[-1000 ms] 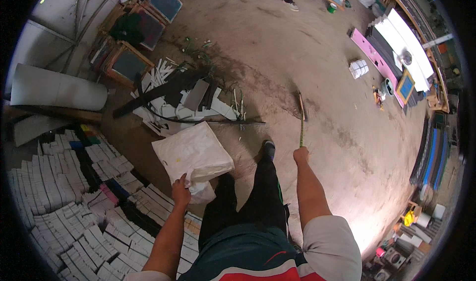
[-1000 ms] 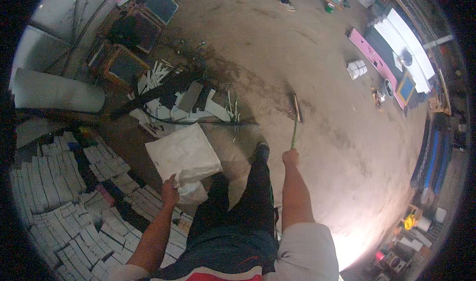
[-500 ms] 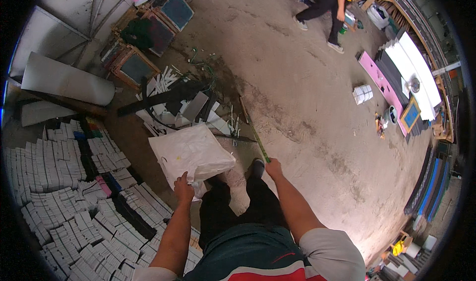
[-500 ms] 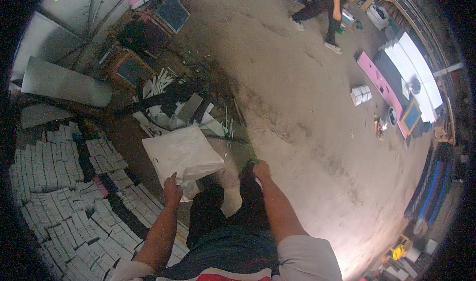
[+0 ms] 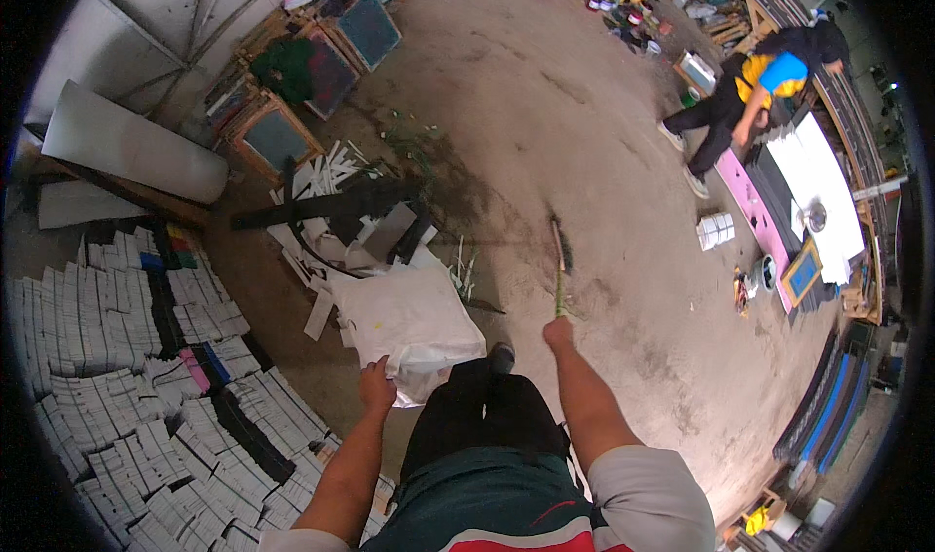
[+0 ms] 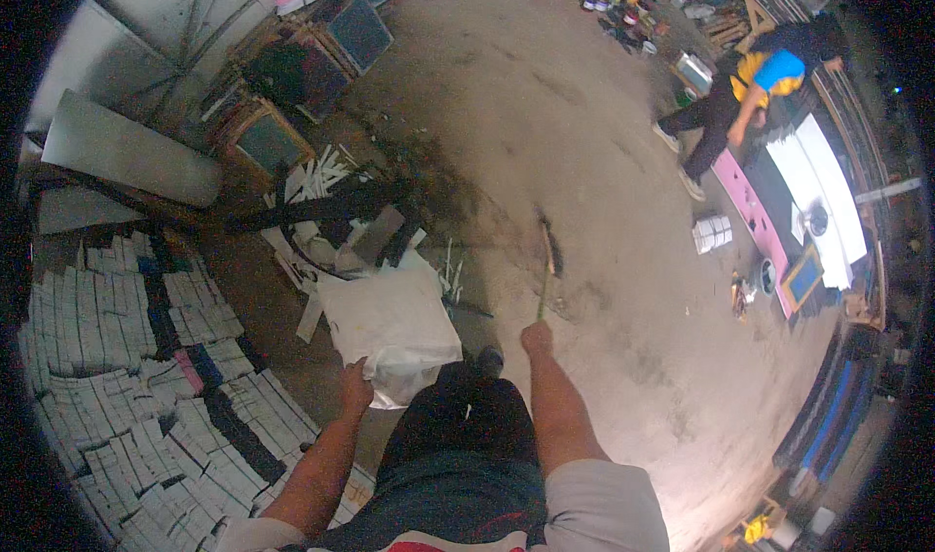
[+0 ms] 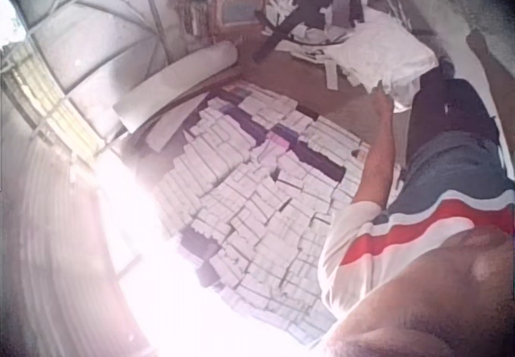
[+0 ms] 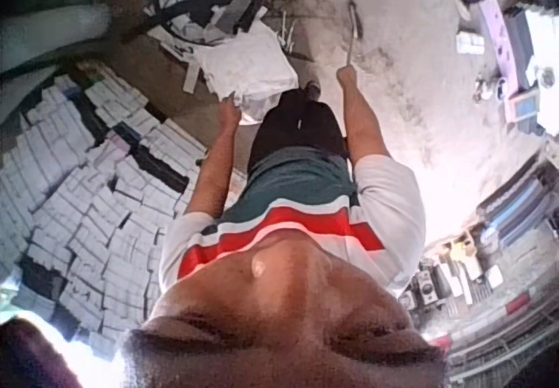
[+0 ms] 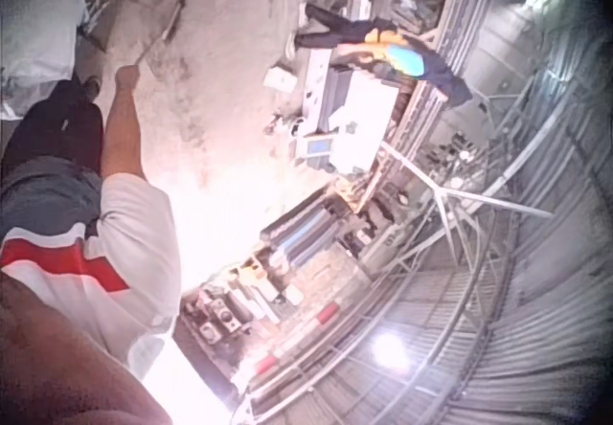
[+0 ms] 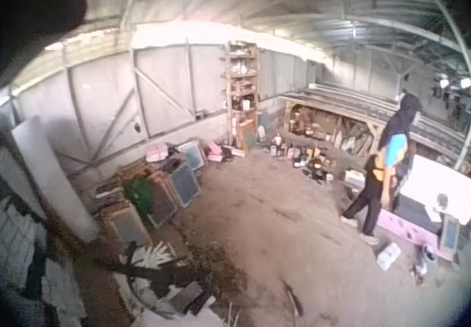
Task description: The person sweeps debris on a concrete floor using a broom, gathering small pieces into a pile. They then use a white sack to collect the swept debris, lifting and moving the sack to a different location.
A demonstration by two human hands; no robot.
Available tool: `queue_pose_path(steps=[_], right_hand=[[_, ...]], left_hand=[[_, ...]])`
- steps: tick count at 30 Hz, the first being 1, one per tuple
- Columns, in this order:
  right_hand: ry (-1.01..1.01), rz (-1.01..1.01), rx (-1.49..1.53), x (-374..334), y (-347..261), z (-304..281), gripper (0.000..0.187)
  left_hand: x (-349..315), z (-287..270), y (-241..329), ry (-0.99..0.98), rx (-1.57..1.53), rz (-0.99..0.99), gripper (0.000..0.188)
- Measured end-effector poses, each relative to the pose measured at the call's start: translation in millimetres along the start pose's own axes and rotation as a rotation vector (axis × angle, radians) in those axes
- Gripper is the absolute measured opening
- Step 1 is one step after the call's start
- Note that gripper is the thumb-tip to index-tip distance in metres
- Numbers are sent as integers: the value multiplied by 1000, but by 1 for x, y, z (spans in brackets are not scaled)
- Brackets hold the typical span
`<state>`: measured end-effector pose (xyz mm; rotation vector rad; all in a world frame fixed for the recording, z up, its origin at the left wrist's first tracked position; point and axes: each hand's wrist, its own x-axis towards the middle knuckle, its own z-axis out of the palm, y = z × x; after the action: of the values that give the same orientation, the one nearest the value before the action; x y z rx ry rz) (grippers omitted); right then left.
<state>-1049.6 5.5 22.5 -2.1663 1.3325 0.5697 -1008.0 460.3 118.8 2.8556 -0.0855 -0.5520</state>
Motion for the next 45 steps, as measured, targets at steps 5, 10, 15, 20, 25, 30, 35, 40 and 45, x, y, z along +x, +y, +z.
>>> queue_pose_path(steps=[5,10,15,20,25,30,35,40,45], right_hand=[[-179,-262,-31,-57,-88,15,27],[-151,-243,71,-32,-83,35,31],[-68,-183,59,1,-60,-27,37],[52,-41,70,73,-46,-101,37],[70,124,62,171,-62,-142,32],[111,33,16,272,-53,-88,30],[-253,-279,-95,157,-190,-111,29],[-322,-564,-173,145,-232,-115,26],[-348,-556,-162,215,-210,-128,30]], left_hand=[[23,-45,32,-58,59,-21,58],[53,-27,25,-29,32,24,57],[76,-33,41,-55,50,22,57],[85,-41,65,-99,98,-2,55],[86,-37,97,-119,140,-42,52],[109,-53,172,-137,199,-153,52],[114,-59,230,-108,176,-298,51],[128,-46,265,-93,131,-324,51],[129,-30,286,-39,57,-325,52]])
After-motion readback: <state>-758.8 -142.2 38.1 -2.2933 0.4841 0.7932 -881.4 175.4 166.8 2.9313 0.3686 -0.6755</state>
